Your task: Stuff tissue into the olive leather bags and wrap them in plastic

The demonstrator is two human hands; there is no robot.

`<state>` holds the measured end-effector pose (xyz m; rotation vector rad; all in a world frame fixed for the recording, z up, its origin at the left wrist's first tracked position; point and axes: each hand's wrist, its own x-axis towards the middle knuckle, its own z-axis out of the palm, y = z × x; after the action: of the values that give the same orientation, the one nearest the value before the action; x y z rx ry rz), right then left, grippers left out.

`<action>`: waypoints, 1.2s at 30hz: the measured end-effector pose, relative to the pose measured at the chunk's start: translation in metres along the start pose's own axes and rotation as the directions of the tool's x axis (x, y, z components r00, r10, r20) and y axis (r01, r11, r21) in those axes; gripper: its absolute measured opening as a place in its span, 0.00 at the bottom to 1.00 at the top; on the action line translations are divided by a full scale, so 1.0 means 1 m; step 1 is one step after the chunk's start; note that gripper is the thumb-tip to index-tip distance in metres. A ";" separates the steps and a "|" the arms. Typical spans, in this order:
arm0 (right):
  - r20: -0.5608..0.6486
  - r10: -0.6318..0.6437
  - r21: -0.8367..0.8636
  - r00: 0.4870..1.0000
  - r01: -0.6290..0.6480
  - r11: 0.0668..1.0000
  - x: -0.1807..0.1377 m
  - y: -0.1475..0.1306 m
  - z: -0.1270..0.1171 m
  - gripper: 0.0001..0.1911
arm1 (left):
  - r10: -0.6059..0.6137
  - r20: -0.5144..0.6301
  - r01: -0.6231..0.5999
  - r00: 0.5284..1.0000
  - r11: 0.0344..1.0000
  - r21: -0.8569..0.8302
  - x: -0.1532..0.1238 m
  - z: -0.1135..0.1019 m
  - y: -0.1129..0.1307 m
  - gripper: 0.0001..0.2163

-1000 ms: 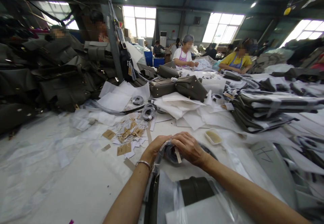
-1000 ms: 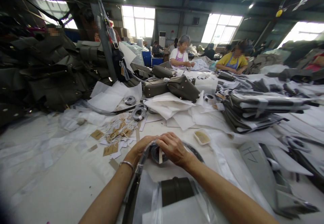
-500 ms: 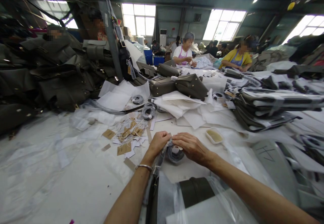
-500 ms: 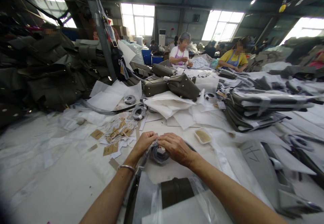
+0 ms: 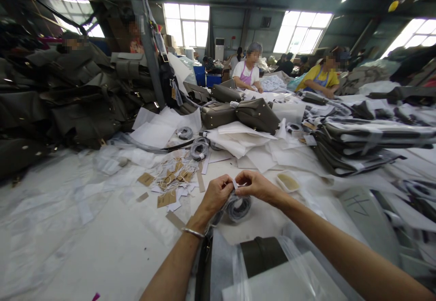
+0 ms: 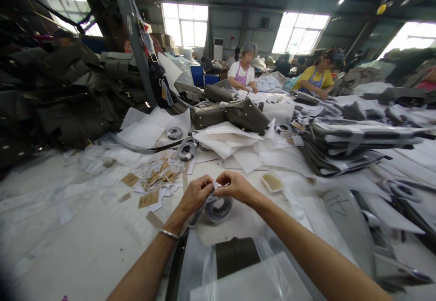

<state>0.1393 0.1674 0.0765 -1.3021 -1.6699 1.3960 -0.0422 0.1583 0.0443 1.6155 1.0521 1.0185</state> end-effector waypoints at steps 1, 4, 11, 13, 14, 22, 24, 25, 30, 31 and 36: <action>0.055 0.046 0.055 0.997 -0.049 0.997 0.000 -0.002 -0.002 0.17 | 0.004 0.010 -0.004 1.000 1.000 -0.001 0.000 -0.001 0.001 0.09; 0.194 0.157 0.125 0.968 -0.183 0.975 -0.001 -0.008 -0.006 0.19 | 0.007 0.025 -0.007 1.000 1.000 -0.004 -0.002 -0.002 0.002 0.11; 0.137 0.123 0.045 0.983 -0.130 0.990 -0.001 -0.007 -0.005 0.19 | -0.077 0.093 0.088 0.993 0.988 -0.130 -0.007 -0.004 0.004 0.17; 0.141 0.084 0.019 0.986 -0.087 0.996 0.000 -0.007 -0.004 0.17 | -0.134 0.134 0.153 0.982 0.979 -0.138 -0.008 -0.004 0.005 0.17; 0.146 0.067 0.001 0.987 -0.068 0.998 0.000 -0.008 -0.004 0.16 | -0.168 0.156 0.190 0.973 0.972 -0.141 -0.008 -0.004 0.005 0.16; 0.133 -0.366 -0.531 0.921 0.378 0.759 0.000 -0.013 0.001 0.06 | -0.295 0.194 0.341 0.936 0.899 -0.276 -0.009 0.006 -0.002 0.08; 0.174 -0.491 -0.615 0.854 0.483 0.623 0.001 -0.006 0.003 0.07 | -0.305 0.179 0.350 0.935 0.874 -0.337 -0.008 0.009 -0.005 0.08; 0.191 -0.542 -0.649 0.819 0.519 0.556 0.001 -0.002 0.003 0.07 | -0.308 0.175 0.352 0.935 0.861 -0.368 -0.008 0.011 -0.006 0.09; 0.192 -0.661 -0.686 0.725 0.581 0.438 -0.002 0.015 0.005 0.10 | -0.322 0.170 0.363 0.931 0.790 -0.494 -0.009 0.014 -0.005 0.10; 0.176 -0.664 -0.667 0.726 0.585 0.462 -0.003 0.016 0.004 0.09 | -0.327 0.171 0.368 0.929 0.777 -0.510 -0.010 0.015 -0.004 0.10; 0.215 -0.659 -0.573 0.721 0.639 0.512 -0.012 0.013 -0.001 0.10 | -0.345 0.189 0.389 0.919 0.725 -0.568 -0.009 0.012 -0.004 0.13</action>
<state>0.1481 0.1562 0.0660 -0.7828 -2.3678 0.3573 -0.0343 0.1476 0.0368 0.8686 0.8388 0.8895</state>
